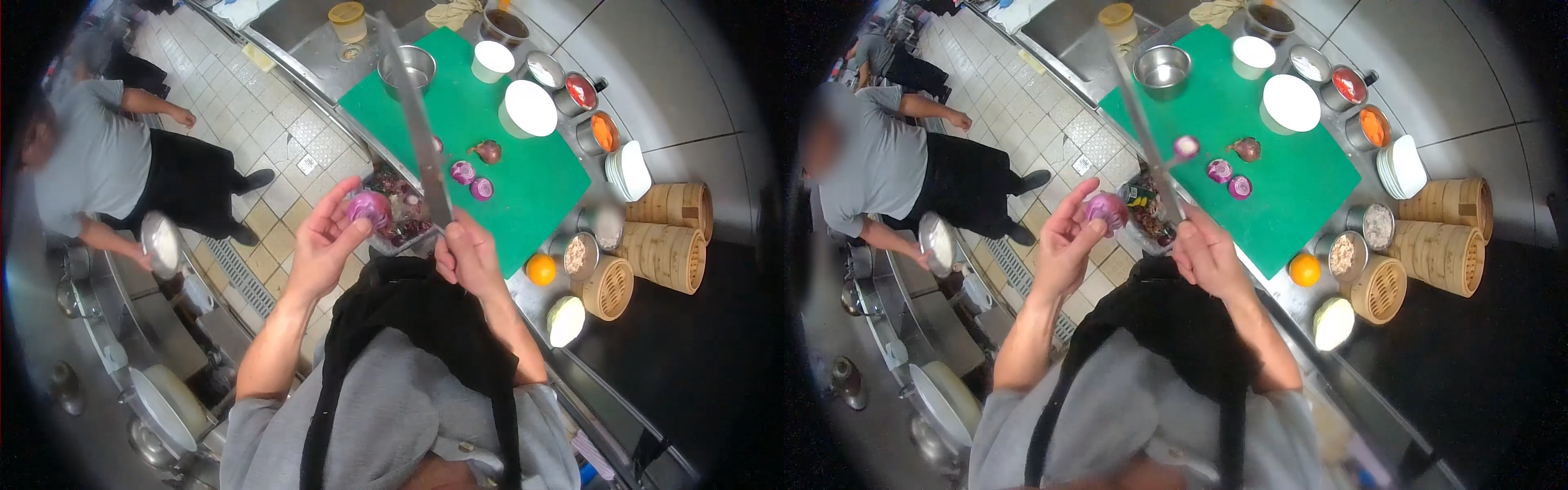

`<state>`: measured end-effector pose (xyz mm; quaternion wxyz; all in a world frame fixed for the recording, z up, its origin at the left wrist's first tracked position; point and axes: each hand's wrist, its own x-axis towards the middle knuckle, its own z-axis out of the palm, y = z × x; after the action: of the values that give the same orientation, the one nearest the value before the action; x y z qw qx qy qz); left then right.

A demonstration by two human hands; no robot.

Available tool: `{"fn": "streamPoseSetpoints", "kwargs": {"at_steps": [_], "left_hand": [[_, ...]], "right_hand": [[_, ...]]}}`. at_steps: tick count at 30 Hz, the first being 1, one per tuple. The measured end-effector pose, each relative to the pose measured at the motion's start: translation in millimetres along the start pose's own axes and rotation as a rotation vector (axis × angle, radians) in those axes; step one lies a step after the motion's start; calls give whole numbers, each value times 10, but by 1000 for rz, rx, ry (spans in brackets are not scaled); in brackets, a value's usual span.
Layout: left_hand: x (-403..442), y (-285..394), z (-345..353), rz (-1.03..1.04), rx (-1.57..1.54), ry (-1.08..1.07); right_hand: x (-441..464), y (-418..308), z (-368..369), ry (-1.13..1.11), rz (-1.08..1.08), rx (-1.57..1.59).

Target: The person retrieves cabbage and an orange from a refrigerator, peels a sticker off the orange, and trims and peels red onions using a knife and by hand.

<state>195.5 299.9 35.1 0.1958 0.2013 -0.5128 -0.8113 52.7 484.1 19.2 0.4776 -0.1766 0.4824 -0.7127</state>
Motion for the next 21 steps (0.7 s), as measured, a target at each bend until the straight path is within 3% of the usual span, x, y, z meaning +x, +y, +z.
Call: {"fn": "streamPoseSetpoints", "kwargs": {"at_steps": [3,4,7,8,10,13,21], "left_hand": [[81,-86,31,-33,114,136],[105,-89,55,-47,99,185],[132,-63,145,-72,20,246],[135,-58,166,-81,-46,257],[121,-139,105,-96,-70,228],[84,-126,192,-111,-107,202],[43,-161,267,-134,-139,141]], "right_hand": [[-26,17,81,-42,-35,-528],[-14,18,94,-37,-38,-528],[41,61,95,-100,-433,-838],[20,34,109,-97,-432,-839],[-40,-75,169,-114,-194,-908],[-38,-148,229,-119,-159,-927],[29,89,88,-52,-308,-857]]}}
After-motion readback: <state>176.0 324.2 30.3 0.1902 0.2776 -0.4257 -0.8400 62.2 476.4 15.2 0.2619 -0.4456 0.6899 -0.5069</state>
